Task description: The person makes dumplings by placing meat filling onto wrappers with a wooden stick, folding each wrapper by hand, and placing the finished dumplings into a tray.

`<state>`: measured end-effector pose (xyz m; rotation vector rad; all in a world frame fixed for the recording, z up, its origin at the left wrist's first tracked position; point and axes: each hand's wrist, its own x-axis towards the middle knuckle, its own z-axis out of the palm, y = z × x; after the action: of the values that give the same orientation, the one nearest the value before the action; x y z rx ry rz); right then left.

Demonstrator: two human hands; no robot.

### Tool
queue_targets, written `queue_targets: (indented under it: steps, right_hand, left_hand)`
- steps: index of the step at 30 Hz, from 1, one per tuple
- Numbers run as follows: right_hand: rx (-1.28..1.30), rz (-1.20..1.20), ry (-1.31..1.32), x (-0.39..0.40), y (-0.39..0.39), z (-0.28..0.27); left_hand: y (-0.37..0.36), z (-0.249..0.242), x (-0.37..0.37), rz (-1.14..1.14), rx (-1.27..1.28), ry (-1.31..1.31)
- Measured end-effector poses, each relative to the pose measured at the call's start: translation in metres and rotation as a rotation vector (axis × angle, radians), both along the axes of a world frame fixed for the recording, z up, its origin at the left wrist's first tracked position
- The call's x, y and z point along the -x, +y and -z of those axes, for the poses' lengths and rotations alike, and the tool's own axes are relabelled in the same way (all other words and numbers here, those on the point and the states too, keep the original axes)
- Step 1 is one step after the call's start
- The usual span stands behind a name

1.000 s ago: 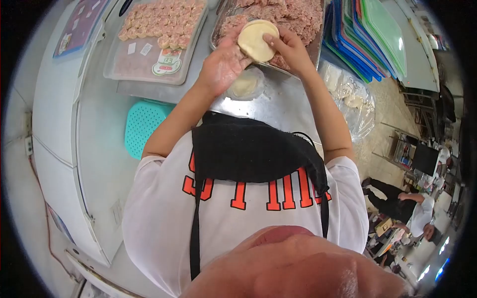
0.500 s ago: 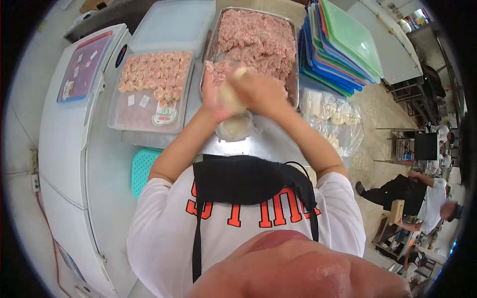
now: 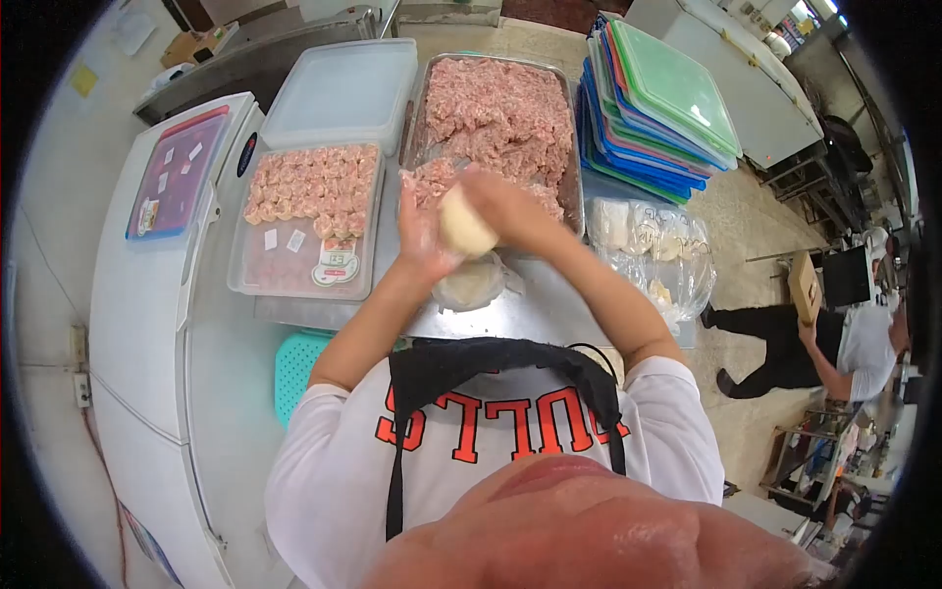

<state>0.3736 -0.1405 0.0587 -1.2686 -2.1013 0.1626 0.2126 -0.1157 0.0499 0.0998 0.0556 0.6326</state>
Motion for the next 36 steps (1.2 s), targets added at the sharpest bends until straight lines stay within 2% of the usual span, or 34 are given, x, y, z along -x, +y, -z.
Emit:
queue_targets:
  steps: [1,3,4,5,6,7,8,9,10,11,12,13,15,16,17,19,20,23,25,26,27,28,29,30,31,32,33,34,35,36]
  right_hand:
    - [-0.008,0.007,0.004,-0.013,0.007,-0.004]
    - [0.455,0.325,-0.318,-0.03,0.015,-0.018]
    - [0.174,0.336,-0.207,-0.008,-0.003,-0.029]
    - [0.137,0.253,-0.265,0.013,-0.01,-0.018]
    - [0.106,0.17,-0.321,0.032,-0.019,-0.005]
    - [0.063,-0.098,-0.216,0.048,-0.035,-0.007]
    - [0.069,-0.14,-0.093,0.045,-0.029,-0.001]
    - [0.075,-0.181,0.031,0.038,-0.022,0.005]
    - [0.068,-0.175,0.041,0.022,-0.013,0.002]
    - [0.116,-0.048,0.052,-0.001,0.002,-0.004]
    - [0.164,0.078,0.059,-0.013,0.01,-0.008]
    - [0.158,0.084,0.063,-0.005,0.003,-0.023]
    - [0.102,0.123,-0.263,0.022,-0.021,-0.044]
    - [0.233,0.149,-0.258,0.044,-0.025,-0.018]
    - [0.233,0.153,-0.253,0.051,-0.032,-0.016]
    - [0.057,-0.233,-0.143,0.058,-0.039,-0.016]
    - [0.476,0.029,-0.033,0.046,-0.021,-0.012]
    - [0.619,0.137,-0.141,-0.004,-0.021,-0.047]
    - [0.55,0.148,-0.164,0.015,-0.029,-0.037]
    - [0.494,0.156,-0.184,0.029,-0.034,-0.026]
    - [0.395,0.177,-0.183,0.042,-0.026,0.03]
    - [0.295,0.2,-0.183,0.055,-0.017,0.085]
    - [0.196,0.227,-0.185,0.068,-0.009,0.139]
    - [0.243,0.081,-0.236,0.044,-0.026,0.035]
    - [0.25,0.085,-0.236,0.015,-0.017,0.03]
    - [0.258,0.144,-0.163,-0.014,-0.006,0.026]
    - [0.263,0.202,-0.09,-0.027,-0.001,0.022]
    - [0.264,0.201,-0.088,-0.019,-0.008,0.011]
    - [0.26,0.134,-0.192,-0.006,-0.016,-0.001]
    - [0.261,0.066,-0.298,0.007,-0.026,-0.008]
  left_hand:
    - [-0.005,-0.011,0.001,0.007,-0.008,0.004]
    - [-0.012,-0.025,0.004,0.058,-0.15,0.108]
    - [-0.01,-0.017,0.005,0.089,-0.208,0.081]
    - [-0.007,-0.002,0.003,0.09,-0.221,0.079]
    - [-0.005,0.017,0.002,0.218,-0.135,-0.309]
    - [-0.004,0.02,0.002,0.347,-0.046,-0.695]
    - [-0.001,0.021,0.005,0.353,-0.058,-0.689]
    - [0.0,0.016,0.008,0.24,-0.072,-0.394]
    - [-0.002,0.011,0.011,0.126,-0.081,-0.097]
    - [-0.004,0.005,0.014,0.009,-0.09,0.198]
    - [-0.007,-0.009,0.013,0.059,-0.137,0.136]
    - [-0.008,-0.009,0.012,0.066,-0.144,0.14]
    - [-0.007,0.002,0.008,-0.01,-0.103,0.241]
    - [0.002,0.02,0.006,0.104,0.115,-0.318]
    - [-0.007,0.01,0.007,0.108,0.115,-0.313]
    - [-0.031,-0.02,0.014,0.17,-0.098,-0.112]
    - [-0.017,0.009,0.009,0.083,-0.249,0.071]
    - [-0.027,-0.008,0.009,0.037,-0.121,0.233]
    - [-0.02,0.011,0.005,0.064,-0.091,0.221]
    - [-0.015,0.025,0.002,0.106,-0.184,0.153]
    - [-0.015,0.034,0.002,0.15,-0.272,0.091]
    - [-0.035,-0.001,-0.001,0.165,-0.141,0.106]
    - [-0.03,0.008,-0.001,0.167,-0.138,0.108]
    - [-0.021,0.026,0.0,0.124,0.007,-0.043]
    - [-0.018,0.036,-0.001,0.08,0.154,-0.193]
    - [-0.031,0.005,-0.001,-0.009,0.005,0.329]
    - [-0.032,0.006,-0.001,-0.009,0.007,0.329]
    - [-0.033,0.009,0.001,0.067,-0.066,0.201]
    - [-0.03,0.013,-0.001,0.139,-0.145,0.065]
    - [-0.026,0.024,-0.009,0.0,-0.031,0.185]
